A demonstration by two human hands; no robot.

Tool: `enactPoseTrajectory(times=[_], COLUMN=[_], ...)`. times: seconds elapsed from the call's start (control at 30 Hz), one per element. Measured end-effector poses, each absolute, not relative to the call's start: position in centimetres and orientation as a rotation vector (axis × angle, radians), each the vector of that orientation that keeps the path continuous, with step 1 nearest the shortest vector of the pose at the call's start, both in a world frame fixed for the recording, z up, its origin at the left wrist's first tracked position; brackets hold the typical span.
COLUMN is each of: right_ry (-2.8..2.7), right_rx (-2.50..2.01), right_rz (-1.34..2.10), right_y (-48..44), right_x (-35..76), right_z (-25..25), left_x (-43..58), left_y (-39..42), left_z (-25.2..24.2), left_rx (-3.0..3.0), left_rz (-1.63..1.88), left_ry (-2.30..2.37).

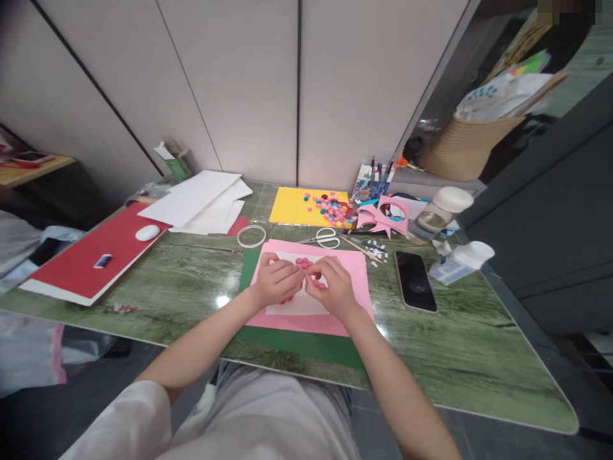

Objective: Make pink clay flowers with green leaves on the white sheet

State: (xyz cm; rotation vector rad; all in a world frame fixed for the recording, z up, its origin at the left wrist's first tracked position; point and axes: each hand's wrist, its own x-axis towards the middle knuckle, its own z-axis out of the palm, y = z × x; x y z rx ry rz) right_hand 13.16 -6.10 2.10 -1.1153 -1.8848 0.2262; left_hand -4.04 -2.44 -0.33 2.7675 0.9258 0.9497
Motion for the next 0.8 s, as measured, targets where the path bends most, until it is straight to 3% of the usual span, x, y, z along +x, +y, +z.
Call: enactPoseTrajectory(times=[0.23, 0.5, 0.8], right_ry=[-1.647, -1.318, -1.170], right_rx=[-1.150, -1.180, -1.195], right_rz=[0.443, 0.947, 1.057], right_y=[-6.5, -5.9, -5.5], right_x=[11.6, 10.6, 10.6], right_z=[1.9, 1.0, 1.1], left_x=[-3.9, -3.6, -2.4], left_y=[-2.4, -2.0, -2.7], left_z=[-1.6, -1.6, -0.5], left_rx=[2.758, 2.708, 2.472], left_rz=[1.083, 1.151, 1.276], left_ry=[1.021, 1.154, 1.250])
